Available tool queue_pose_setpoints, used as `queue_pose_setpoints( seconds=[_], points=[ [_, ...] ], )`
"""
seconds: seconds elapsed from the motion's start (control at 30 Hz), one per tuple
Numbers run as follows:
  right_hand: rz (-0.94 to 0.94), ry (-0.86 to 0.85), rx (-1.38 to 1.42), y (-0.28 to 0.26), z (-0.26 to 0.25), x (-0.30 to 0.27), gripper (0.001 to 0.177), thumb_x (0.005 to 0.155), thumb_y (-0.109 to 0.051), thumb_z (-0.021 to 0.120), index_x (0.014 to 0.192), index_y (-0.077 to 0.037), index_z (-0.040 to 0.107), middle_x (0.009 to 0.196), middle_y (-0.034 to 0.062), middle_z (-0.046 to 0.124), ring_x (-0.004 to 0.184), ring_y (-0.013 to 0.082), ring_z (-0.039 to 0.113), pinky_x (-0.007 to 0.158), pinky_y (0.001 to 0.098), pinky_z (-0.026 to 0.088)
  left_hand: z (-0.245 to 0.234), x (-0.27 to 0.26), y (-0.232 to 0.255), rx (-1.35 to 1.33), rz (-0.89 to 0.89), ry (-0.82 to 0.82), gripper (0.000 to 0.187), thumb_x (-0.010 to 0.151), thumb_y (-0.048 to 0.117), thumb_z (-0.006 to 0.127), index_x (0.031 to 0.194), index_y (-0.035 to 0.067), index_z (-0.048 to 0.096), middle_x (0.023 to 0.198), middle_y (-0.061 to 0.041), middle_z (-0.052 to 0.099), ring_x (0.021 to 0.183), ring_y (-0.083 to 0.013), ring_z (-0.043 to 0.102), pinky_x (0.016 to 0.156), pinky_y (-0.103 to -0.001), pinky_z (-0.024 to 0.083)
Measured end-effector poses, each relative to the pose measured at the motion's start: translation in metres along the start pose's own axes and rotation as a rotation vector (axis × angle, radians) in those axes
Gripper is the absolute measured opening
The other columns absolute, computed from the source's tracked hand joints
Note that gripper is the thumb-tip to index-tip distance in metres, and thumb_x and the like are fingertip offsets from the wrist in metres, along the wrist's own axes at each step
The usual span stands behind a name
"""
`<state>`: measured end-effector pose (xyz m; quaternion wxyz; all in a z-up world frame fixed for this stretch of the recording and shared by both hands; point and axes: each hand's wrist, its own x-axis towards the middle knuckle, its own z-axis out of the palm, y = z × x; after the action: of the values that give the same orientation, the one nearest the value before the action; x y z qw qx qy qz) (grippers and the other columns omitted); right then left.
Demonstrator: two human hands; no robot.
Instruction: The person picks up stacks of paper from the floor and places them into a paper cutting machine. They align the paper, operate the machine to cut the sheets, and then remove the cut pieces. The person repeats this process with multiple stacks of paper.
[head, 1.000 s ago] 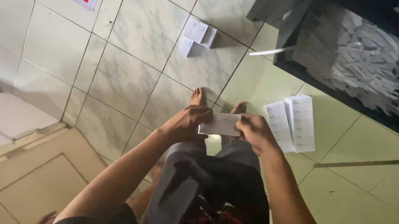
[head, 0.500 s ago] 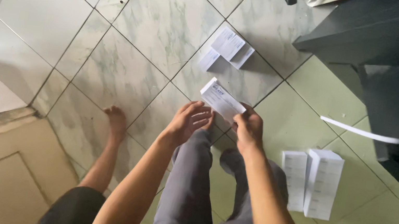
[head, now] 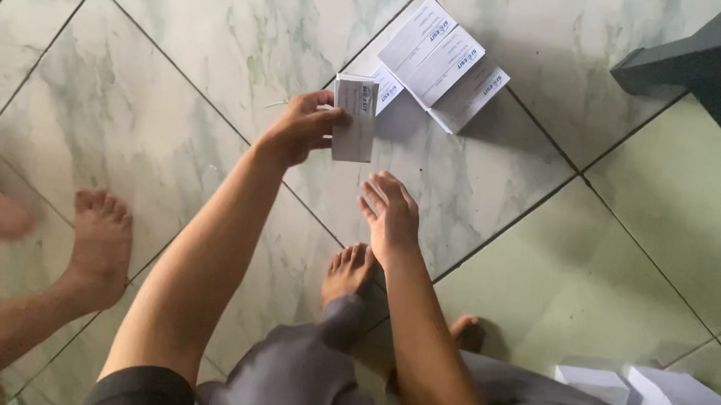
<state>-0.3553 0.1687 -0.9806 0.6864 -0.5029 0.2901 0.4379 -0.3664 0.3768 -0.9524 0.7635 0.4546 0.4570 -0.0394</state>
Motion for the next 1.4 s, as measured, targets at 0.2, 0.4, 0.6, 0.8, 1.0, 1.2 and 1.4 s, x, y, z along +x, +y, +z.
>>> queue_pose_setpoints(
  seconds=[0.2, 0.4, 0.6, 0.8, 1.0, 1.2, 1.4],
  points=[
    [0.079, 0.171, -0.132, 0.044, -0.06, 0.072, 0.027, 0.089, -0.028, 0.073, 0.113, -0.016, 0.068, 0.098, 0.0034, 0.072, 0.085, 0.0178, 0.073, 0.077, 0.0306, 0.057, -0.019, 0.064, 0.004, 0.339, -0.058, -0.07, 0.033, 0.08, 0.016, 0.084, 0.111, 0.011, 0.072, 0.092, -0.011, 0.072, 0.089, -0.0227, 0.075, 0.083, -0.044, 0.06],
    [0.03, 0.116, -0.303, 0.057, -0.088, 0.079, 0.021, 0.091, -0.024, 0.068, 0.109, -0.014, 0.07, 0.094, 0.0038, 0.075, 0.083, 0.0167, 0.076, 0.073, 0.0266, 0.057, -0.019, 0.086, 0.021, 0.551, -0.082, -0.136, 0.036, 0.077, 0.02, 0.089, 0.11, 0.014, 0.076, 0.083, -0.007, 0.07, 0.082, -0.016, 0.068, 0.08, -0.033, 0.056],
    [0.071, 0.096, -0.226, 0.056, -0.095, 0.082, 0.016, 0.094, -0.021, 0.067, 0.104, -0.01, 0.073, 0.093, 0.0089, 0.079, 0.085, 0.022, 0.078, 0.075, 0.0337, 0.062, -0.02, 0.099, 0.023, 0.657, -0.07, -0.155, 0.039, 0.076, 0.021, 0.091, 0.111, 0.014, 0.077, 0.081, -0.008, 0.072, 0.081, -0.0165, 0.066, 0.078, -0.029, 0.053],
    [0.114, 0.09, -0.216, 0.054, -0.097, 0.087, 0.017, 0.094, -0.02, 0.066, 0.103, -0.008, 0.074, 0.092, 0.0119, 0.079, 0.085, 0.024, 0.079, 0.073, 0.0358, 0.063, -0.016, 0.096, 0.02, 0.908, 0.033, -0.027, 0.048, 0.069, 0.036, 0.092, 0.113, 0.023, 0.078, 0.093, -0.007, 0.075, 0.095, -0.0219, 0.07, 0.087, -0.036, 0.055],
    [0.106, 0.085, -0.231, 0.049, -0.095, 0.084, 0.016, 0.094, -0.021, 0.067, 0.102, -0.009, 0.075, 0.091, 0.0116, 0.079, 0.084, 0.0236, 0.079, 0.072, 0.0359, 0.064, -0.022, 0.11, -0.014, 0.984, 0.194, 0.138, 0.064, 0.071, 0.041, 0.095, 0.127, 0.023, 0.071, 0.101, -0.007, 0.075, 0.101, -0.0234, 0.073, 0.091, -0.04, 0.058],
    [0.114, 0.084, -0.232, 0.053, -0.096, 0.086, 0.016, 0.094, -0.021, 0.067, 0.103, -0.009, 0.074, 0.092, 0.0127, 0.079, 0.084, 0.0238, 0.079, 0.074, 0.0361, 0.065, -0.011, 0.088, -0.029, 0.924, 0.342, 0.147, 0.07, 0.076, 0.037, 0.088, 0.132, 0.006, 0.058, 0.108, -0.019, 0.074, 0.104, -0.0343, 0.073, 0.093, -0.05, 0.058],
    [0.1, 0.077, -0.24, 0.053, -0.097, 0.086, 0.018, 0.094, -0.022, 0.068, 0.106, -0.008, 0.073, 0.094, 0.0138, 0.078, 0.086, 0.0246, 0.078, 0.075, 0.0368, 0.065, 0.033, 0.051, -0.012, 1.093, 0.343, 0.163, 0.113, 0.071, 0.018, 0.094, 0.152, -0.01, 0.02, 0.125, -0.038, 0.062, 0.118, -0.054, 0.062, 0.101, -0.067, 0.053]
  ],
)
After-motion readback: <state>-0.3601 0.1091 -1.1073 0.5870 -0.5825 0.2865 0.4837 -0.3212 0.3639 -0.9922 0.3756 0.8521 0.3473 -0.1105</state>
